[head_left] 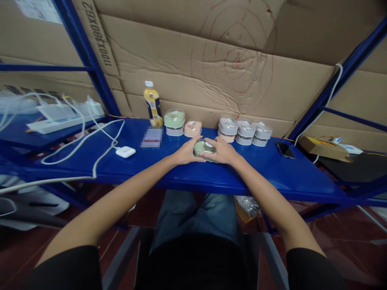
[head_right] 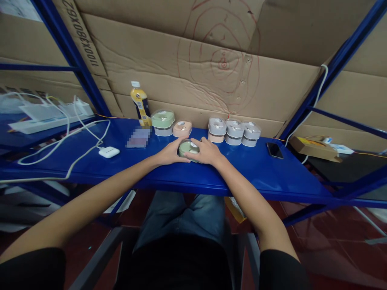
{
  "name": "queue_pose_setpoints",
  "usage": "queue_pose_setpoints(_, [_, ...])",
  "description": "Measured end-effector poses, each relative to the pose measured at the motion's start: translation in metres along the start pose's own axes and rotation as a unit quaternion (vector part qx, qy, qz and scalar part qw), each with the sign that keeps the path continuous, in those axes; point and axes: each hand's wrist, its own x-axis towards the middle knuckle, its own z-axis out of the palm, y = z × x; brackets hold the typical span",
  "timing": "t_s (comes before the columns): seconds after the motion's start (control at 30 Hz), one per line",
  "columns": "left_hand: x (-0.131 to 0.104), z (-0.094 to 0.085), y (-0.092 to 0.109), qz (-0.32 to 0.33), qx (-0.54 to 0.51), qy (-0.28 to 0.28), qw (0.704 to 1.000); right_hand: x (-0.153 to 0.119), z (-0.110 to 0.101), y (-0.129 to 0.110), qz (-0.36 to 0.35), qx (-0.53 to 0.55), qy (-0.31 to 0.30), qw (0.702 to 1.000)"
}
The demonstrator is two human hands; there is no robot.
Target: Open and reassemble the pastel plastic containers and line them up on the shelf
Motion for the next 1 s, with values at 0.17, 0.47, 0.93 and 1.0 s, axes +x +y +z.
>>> queue_pose_setpoints(0.17, [0.001, -0.001, -0.01, 0.001, 0.032, 0.008, 0.999, -0.018, -0.017, 0.008, -0.045, 0.003, -0.045, 0.998])
queue_pose_setpoints(0.47, [0.041, -0.026, -0.005, 0.026, 0.285, 0.059, 0.956, -0.017, -0.022, -0.012, 0.083, -0.183, -0.065, 0.977])
queue_pose_setpoints(0.93, [-0.002, -0.019, 0.041, -0.073, 0.368, 0.019, 0.927, 0.028, -0.005, -0.022, 0.085, -0.107, 0.055, 0.989])
queue_pose_setpoints(1.0, [-0.015, -0.021, 0.046, -0.112, 0.352, 0.073, 0.927, 0.024, -0.002, -0.019, 0.023, -0.046, 0.089, 0.995])
